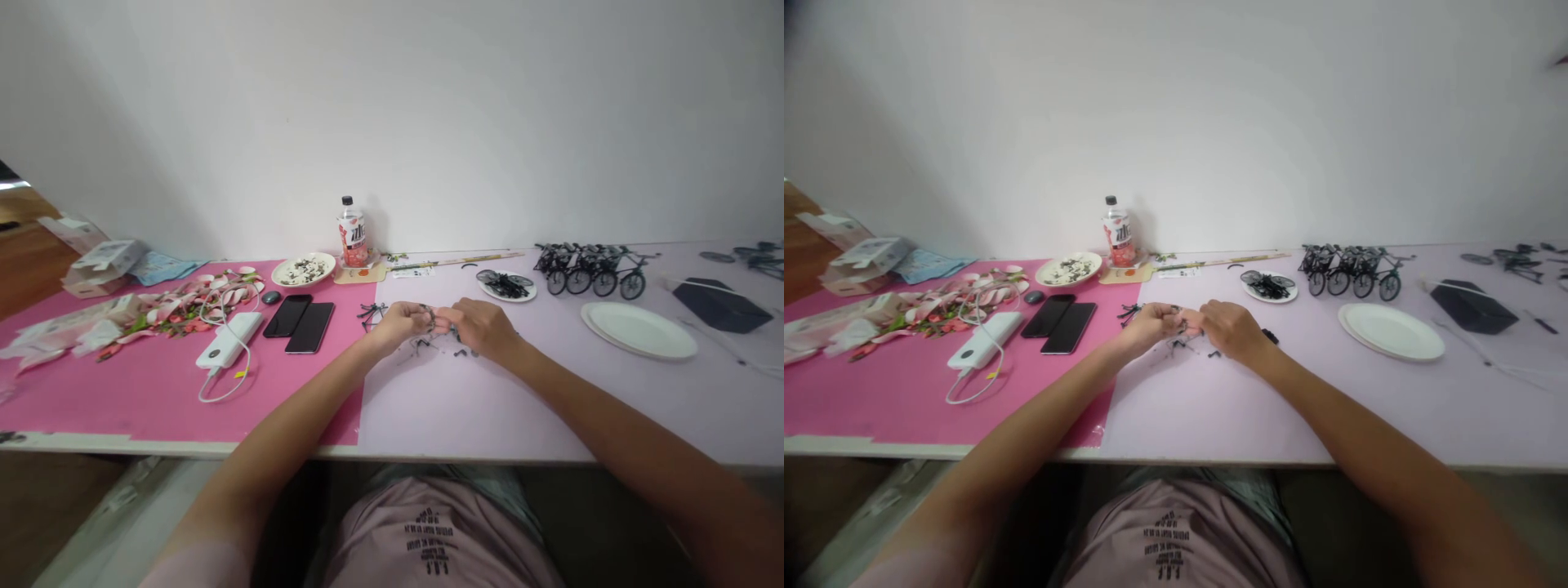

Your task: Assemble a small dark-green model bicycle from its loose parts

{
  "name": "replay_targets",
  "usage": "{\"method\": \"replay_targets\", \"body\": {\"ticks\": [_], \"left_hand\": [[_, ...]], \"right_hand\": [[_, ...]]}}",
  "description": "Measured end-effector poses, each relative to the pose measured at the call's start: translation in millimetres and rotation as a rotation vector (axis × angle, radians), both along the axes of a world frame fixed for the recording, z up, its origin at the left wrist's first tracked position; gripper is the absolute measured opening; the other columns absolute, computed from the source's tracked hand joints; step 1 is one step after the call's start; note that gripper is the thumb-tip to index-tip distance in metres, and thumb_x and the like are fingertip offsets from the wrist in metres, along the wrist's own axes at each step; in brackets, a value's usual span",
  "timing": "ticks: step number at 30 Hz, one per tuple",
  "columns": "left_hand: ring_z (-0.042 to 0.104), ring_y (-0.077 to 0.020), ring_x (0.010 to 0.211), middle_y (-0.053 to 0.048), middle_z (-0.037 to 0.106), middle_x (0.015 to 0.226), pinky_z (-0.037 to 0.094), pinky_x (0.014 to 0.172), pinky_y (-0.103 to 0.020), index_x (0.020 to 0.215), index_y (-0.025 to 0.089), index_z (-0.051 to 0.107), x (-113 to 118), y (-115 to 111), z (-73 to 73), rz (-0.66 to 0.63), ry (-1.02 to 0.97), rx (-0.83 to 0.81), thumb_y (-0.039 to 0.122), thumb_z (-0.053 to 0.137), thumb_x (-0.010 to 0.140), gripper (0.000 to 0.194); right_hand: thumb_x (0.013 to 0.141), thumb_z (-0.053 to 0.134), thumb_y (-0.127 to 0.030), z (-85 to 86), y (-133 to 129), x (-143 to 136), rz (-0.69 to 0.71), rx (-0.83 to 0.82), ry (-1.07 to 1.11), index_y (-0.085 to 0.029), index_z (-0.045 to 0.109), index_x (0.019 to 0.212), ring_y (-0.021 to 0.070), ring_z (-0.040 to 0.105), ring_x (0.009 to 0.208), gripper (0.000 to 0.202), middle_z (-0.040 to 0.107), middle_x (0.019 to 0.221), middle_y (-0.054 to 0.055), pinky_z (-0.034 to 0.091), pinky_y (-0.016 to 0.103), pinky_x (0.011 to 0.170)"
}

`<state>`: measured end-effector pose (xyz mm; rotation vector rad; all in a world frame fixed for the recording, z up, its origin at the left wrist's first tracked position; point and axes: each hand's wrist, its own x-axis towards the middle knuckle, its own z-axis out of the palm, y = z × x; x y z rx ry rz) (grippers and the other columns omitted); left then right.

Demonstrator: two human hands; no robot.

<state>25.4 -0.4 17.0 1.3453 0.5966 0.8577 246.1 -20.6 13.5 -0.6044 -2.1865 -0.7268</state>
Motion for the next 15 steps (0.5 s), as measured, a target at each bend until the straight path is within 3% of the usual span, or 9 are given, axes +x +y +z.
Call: {"method": "replay_targets", "body": {"ticks": [2,6,10,15], "left_hand": [[0.080,-0.0261,0.086,-0.009,0.080,0.081,0.061,0.097,-0.042,0.080,0.012,0.072,-1,0,2.0,-0.006,0.012,0.005,0.046,0.093,0.069,0.041],[0.080,-0.0275,0.094,-0.012,0.081,0.090,0.061,0.096,-0.042,0.095,0.011,0.075,7,-1,-2.5,0.150,-0.004,0.161,0.037,0.086,0.080,0.032],[0.079,-0.0273,0.106,-0.014,0.081,0.105,0.060,0.096,-0.038,0.104,0.012,0.077,13,-4,-9.3,0.276,0.067,0.354,0.022,0.070,0.092,0.017],[0.076,-0.0193,0.095,-0.010,0.082,0.107,0.059,0.087,-0.030,0.113,0.016,0.080,9,-9,-6.5,0.433,0.238,0.613,0.006,0.057,0.092,0.033]], "right_hand": [[0.100,0.053,-0.004,1.9,0,0,-0.011,0.021,-0.034,-0.023,0.061,0.123,0.0164,0.055,0.061,0.031,0.060,0.069,-0.002,0.037,0.029,0.058],[0.105,0.047,-0.011,-1.3,1,-3,-0.034,-0.050,0.142,-0.022,0.059,0.123,0.0175,0.063,0.069,0.024,0.069,0.082,0.003,0.042,0.029,0.061],[0.112,0.039,-0.027,-6.3,-3,-9,-0.014,-0.366,0.425,-0.023,0.056,0.128,0.0184,0.065,0.067,0.024,0.068,0.083,0.003,0.046,0.029,0.062],[0.111,0.041,-0.044,-7.1,-8,-17,0.112,-0.701,0.672,-0.025,0.049,0.128,0.0169,0.058,0.062,0.026,0.060,0.075,-0.001,0.047,0.030,0.061]]}}
